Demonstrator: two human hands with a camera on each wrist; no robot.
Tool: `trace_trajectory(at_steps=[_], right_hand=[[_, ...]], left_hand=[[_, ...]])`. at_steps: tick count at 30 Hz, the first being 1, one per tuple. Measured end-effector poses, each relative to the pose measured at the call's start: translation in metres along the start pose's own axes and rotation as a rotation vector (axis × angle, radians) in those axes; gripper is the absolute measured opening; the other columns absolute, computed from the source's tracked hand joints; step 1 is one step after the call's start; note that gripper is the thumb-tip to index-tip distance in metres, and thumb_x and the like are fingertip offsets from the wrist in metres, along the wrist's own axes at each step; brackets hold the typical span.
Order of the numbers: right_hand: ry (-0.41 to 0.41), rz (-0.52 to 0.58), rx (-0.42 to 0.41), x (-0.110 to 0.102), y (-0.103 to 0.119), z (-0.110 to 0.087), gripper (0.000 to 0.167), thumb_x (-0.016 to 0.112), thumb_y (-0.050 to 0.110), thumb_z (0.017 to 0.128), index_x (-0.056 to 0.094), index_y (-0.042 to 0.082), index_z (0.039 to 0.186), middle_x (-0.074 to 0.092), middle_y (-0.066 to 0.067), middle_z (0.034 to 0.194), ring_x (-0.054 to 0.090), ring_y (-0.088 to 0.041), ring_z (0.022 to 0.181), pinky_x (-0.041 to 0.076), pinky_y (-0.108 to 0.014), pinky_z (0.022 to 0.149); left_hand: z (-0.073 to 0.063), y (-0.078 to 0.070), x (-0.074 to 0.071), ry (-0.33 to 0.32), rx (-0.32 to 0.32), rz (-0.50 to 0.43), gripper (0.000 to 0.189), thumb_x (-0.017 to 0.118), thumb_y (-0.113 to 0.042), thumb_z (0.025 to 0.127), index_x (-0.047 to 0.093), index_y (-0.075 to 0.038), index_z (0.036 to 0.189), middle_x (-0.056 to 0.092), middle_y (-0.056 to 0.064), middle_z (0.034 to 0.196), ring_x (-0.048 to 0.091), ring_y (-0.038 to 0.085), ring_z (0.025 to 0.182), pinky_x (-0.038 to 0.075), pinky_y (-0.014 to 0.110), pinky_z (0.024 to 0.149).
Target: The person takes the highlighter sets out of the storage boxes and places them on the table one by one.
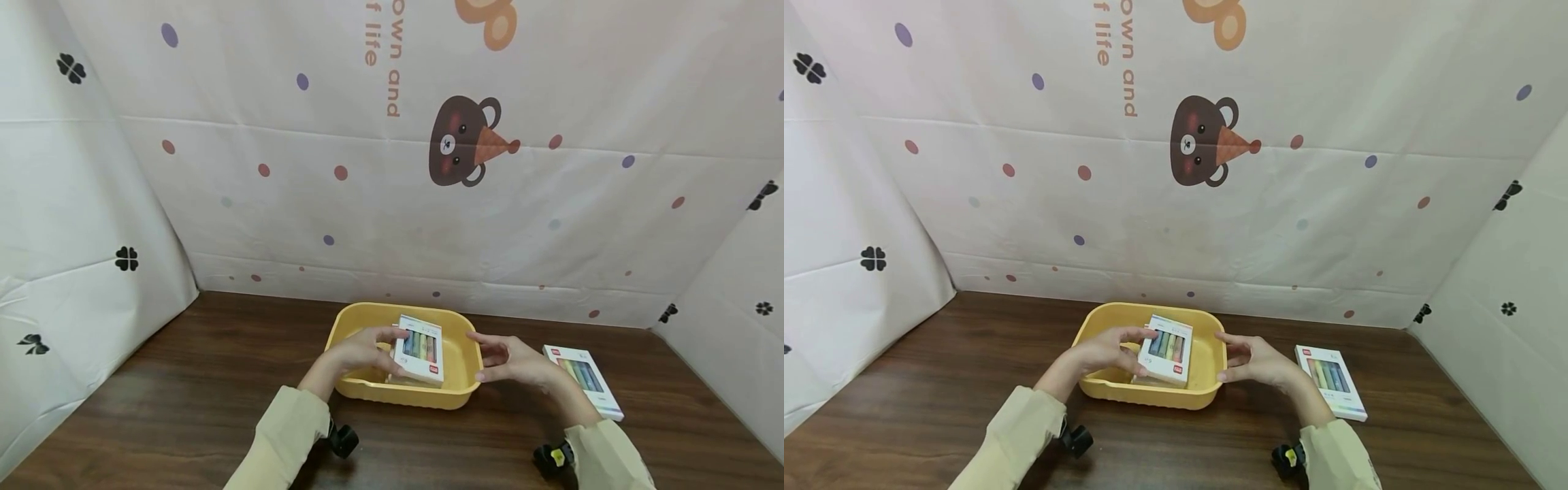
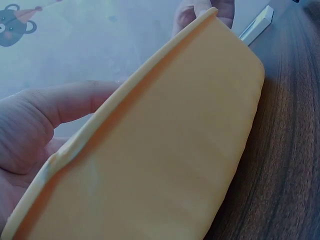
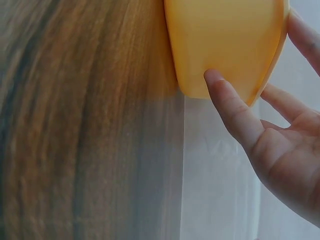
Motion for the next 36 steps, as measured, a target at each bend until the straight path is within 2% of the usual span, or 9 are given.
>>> trace_trajectory(at_steps=[8,14,23,30,36], right_hand=[[-0.003,-0.005,0.0,0.0,0.0005,-0.0007,0.083,0.072,0.01,0.077,0.021,-0.008,0.14,0.039,-0.036,0.127,0.056,-0.036,0.105,0.05,-0.031,0.081],[-0.003,-0.021,-0.001,0.0001,0.0014,-0.0002,0.083,0.072,0.01,0.078,0.021,-0.007,0.14,0.039,-0.036,0.128,0.056,-0.035,0.105,0.05,-0.032,0.081],[0.0,-0.001,0.001,-0.0001,0.0007,-0.0016,0.083,0.071,0.009,0.078,0.019,-0.007,0.141,0.037,-0.037,0.128,0.055,-0.037,0.105,0.05,-0.032,0.081],[-0.001,-0.004,-0.005,-0.0009,0.001,-0.0026,0.083,0.071,0.01,0.078,0.019,-0.008,0.14,0.037,-0.037,0.128,0.056,-0.037,0.105,0.05,-0.032,0.081],[0.004,-0.011,-0.005,0.0005,0.001,-0.0018,0.083,0.071,0.011,0.078,0.02,-0.007,0.141,0.038,-0.036,0.128,0.056,-0.036,0.105,0.05,-0.032,0.081]], left_hand=[[-0.0017,-0.0017,0.0012,-0.014,-0.046,-0.057,0.059,0.075,0.007,0.064,0.054,-0.002,0.119,0.051,0.014,0.097,0.056,0.02,0.076,0.052,0.029,0.061],[-0.0027,-0.0026,0.0012,-0.007,-0.039,-0.053,0.055,0.075,0.005,0.064,0.053,-0.001,0.115,0.05,0.012,0.092,0.056,0.018,0.072,0.053,0.03,0.061],[-0.0024,-0.0022,0.0016,-0.026,-0.027,0.002,0.054,0.078,0.001,0.064,0.055,-0.002,0.114,0.052,0.014,0.098,0.056,0.019,0.072,0.051,0.027,0.058],[-0.0023,-0.0039,0.001,-0.04,-0.034,0.019,0.056,0.08,-0.001,0.064,0.057,-0.003,0.114,0.052,0.014,0.104,0.057,0.02,0.075,0.052,0.031,0.062],[-0.0053,-0.0051,-0.0034,-0.083,-0.026,0.025,0.058,0.079,0.0,0.063,0.056,-0.003,0.116,0.051,0.015,0.108,0.058,0.022,0.08,0.053,0.033,0.065]])
Point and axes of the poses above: each hand's wrist, its own z-axis towards the middle knuckle, its own x-axis out of the palm, y = z × x, the point moved 3 cm from there along z, towards the middle knuckle
